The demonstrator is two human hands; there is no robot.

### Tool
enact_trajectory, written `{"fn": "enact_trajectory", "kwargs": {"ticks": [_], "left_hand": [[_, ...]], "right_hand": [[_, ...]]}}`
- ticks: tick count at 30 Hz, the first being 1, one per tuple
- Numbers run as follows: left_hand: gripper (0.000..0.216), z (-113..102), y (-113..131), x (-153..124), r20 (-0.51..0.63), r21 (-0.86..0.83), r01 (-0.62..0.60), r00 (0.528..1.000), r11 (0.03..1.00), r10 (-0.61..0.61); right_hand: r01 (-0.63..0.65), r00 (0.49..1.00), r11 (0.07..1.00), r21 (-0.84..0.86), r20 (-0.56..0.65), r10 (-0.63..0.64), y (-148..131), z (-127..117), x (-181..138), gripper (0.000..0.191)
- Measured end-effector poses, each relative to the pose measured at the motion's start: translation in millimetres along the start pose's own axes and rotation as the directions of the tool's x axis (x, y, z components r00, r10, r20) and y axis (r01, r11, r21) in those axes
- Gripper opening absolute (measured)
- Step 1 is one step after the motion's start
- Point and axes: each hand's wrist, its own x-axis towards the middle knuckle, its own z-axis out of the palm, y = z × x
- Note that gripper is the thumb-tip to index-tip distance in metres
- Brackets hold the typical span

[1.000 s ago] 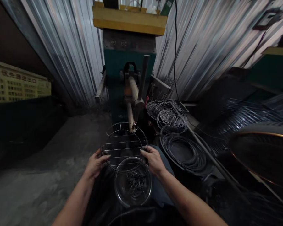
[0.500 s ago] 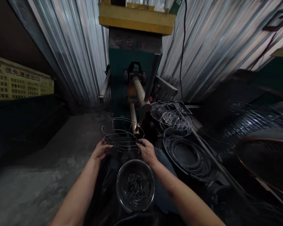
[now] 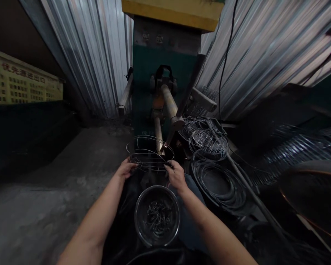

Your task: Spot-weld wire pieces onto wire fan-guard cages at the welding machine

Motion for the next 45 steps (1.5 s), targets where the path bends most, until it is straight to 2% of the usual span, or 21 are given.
{"fn": "enact_trajectory", "kwargs": {"ticks": [3, 8, 12, 16, 19, 23, 28, 31, 35, 38, 41, 45], "left_hand": [[0.053, 11.8, -4.2, 2.0, -0.007, -0.028, 0.043, 0.999, 0.999, -0.044], [0.041, 21.6, -8.6, -13.1, -0.044, -0.068, 0.048, 0.998, 0.997, -0.052], [0.043, 16.7, -0.3, -35.7, -0.09, -0.054, 0.038, 0.995, 0.998, -0.043], [0.044, 18.1, 17.9, -52.6, -0.13, -0.022, 0.027, 0.991, 0.999, -0.03], [0.046, 26.4, 30.6, -61.5, -0.122, 0.016, -0.036, 0.992, 0.999, 0.038], [0.052, 43.2, 40.5, -70.8, -0.048, 0.078, -0.089, 0.994, 0.993, 0.093], [0.048, 66.3, 45.9, -79.9, -0.14, 0.002, -0.124, 0.983, 0.992, 0.123], [0.043, 75.7, 50.1, -86.3, -0.111, -0.024, -0.167, 0.98, 0.986, 0.163], [0.039, 81.1, 56.0, -90.6, -0.086, 0.016, -0.211, 0.974, 0.977, 0.211], [0.04, 80.6, 55.6, -88.7, -0.122, 0.064, -0.179, 0.975, 0.982, 0.185], [0.042, 78.6, 52.2, -87.4, -0.137, 0.11, -0.156, 0.976, 0.982, 0.171], [0.046, 82.0, 54.0, -90.4, -0.118, 0.102, -0.21, 0.968, 0.972, 0.221]], "right_hand": [[0.073, 0.988, 0.992, -0.104, -0.128, -0.086, -9.2, -2.5, 3.4, 0.02], [0.101, 0.984, 0.99, -0.098, -0.138, -0.114, -35.9, -9.7, 4.5, 0.024], [0.017, 0.994, 0.992, 0.128, -0.111, -0.003, -51.7, -12.6, 9.4, 0.027], [-0.093, 0.982, 0.907, 0.411, -0.112, 0.151, -61.6, -14.6, 26.2, 0.029], [-0.16, 0.97, 0.854, 0.496, -0.081, 0.228, -66.0, -21.3, 37.9, 0.026], [-0.217, 0.96, 0.822, 0.527, -0.039, 0.278, -68.5, -35.7, 41.7, 0.021], [-0.237, 0.959, 0.774, 0.587, 0.015, 0.283, -70.3, -50.4, 30.9, 0.02], [-0.235, 0.964, 0.736, 0.635, 0.056, 0.26, -73.6, -57.1, 24.4, 0.02], [-0.223, 0.969, 0.741, 0.633, 0.062, 0.238, -81.5, -62.8, 24.0, 0.019], [-0.24, 0.966, 0.753, 0.613, 0.071, 0.25, -84.0, -64.1, 27.0, 0.018], [-0.259, 0.963, 0.751, 0.608, 0.1, 0.252, -79.4, -64.5, 28.8, 0.018], [-0.286, 0.957, 0.751, 0.595, 0.133, 0.258, -71.6, -63.1, 36.7, 0.019]]}}
